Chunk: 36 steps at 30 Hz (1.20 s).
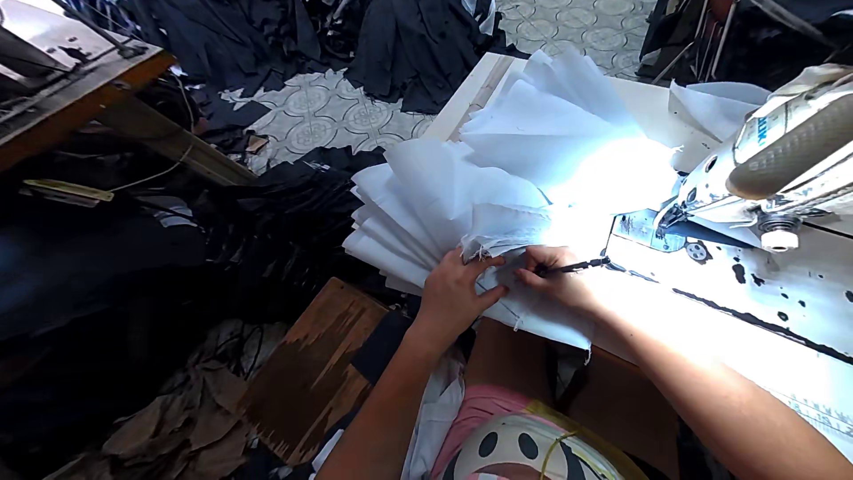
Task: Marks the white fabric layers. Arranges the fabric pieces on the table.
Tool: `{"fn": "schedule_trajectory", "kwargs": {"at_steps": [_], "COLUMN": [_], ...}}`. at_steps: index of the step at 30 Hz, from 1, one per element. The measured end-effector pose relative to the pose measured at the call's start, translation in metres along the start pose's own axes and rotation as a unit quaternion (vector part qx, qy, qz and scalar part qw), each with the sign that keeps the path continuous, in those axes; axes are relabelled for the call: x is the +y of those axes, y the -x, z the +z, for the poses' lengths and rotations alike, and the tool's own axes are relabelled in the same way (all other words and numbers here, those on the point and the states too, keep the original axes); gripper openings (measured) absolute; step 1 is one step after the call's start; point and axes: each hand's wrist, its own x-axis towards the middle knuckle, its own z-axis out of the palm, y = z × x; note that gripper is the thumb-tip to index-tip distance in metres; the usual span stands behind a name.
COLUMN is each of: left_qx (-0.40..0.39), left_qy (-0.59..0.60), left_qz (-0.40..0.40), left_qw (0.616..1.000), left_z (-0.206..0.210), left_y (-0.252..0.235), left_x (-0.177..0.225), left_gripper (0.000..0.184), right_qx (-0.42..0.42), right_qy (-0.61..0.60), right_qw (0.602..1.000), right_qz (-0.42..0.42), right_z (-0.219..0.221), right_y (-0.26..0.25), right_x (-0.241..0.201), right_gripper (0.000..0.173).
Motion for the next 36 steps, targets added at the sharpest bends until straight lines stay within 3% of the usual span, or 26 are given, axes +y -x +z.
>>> {"fn": "schedule_trajectory", "kwargs": {"at_steps": [4, 7, 11, 15, 17, 20, 23, 36], "left_qx": [-0.077, -0.111, -0.014, 0.079, 0.101, 0.092, 0.095, 0.09], "left_qy": [-0.005, -0.015, -0.005, 0.009, 0.007, 0.015, 0.022, 0.025], "left_qz": [-0.003, 0.009, 0.044, 0.034, 0.014, -0.015, -0.003, -0.002], "left_qw": [0.997, 0.994, 0.999, 0.996, 0.995, 0.996, 0.995, 0.996], "left_z": [-0.012, -0.016, -0.002, 0.01, 0.011, 0.008, 0.01, 0.012], "left_y": [-0.001, -0.001, 0.002, 0.001, -0.001, -0.005, -0.007, -0.006], "left_x": [0.0, -0.002, -0.008, -0.007, -0.004, -0.003, -0.007, -0.01], "left_gripper": [0.051, 0.06, 0.047, 0.03, 0.026, 0.026, 0.028, 0.03], "right_qx": [-0.003, 0.01, 0.083, 0.023, -0.006, 0.0, 0.011, 0.018], "right_qy": [-0.013, -0.113, -0.317, -0.441, -0.375, -0.151, -0.026, -0.011], "right_qw": [1.0, 0.993, 0.944, 0.897, 0.927, 0.988, 0.999, 1.0], "right_qz": [-0.008, 0.019, 0.025, 0.0, 0.0, -0.029, -0.03, -0.005], "right_z": [-0.001, -0.008, -0.012, -0.025, -0.025, -0.011, 0.0, 0.001], "right_y": [0.0, 0.001, -0.003, 0.0, 0.001, 0.002, 0.001, 0.0], "right_x": [0.001, 0.001, 0.007, 0.004, 0.002, 0.004, 0.007, 0.0], "right_gripper": [0.022, 0.022, 0.03, 0.031, 0.029, 0.021, 0.025, 0.024]}}
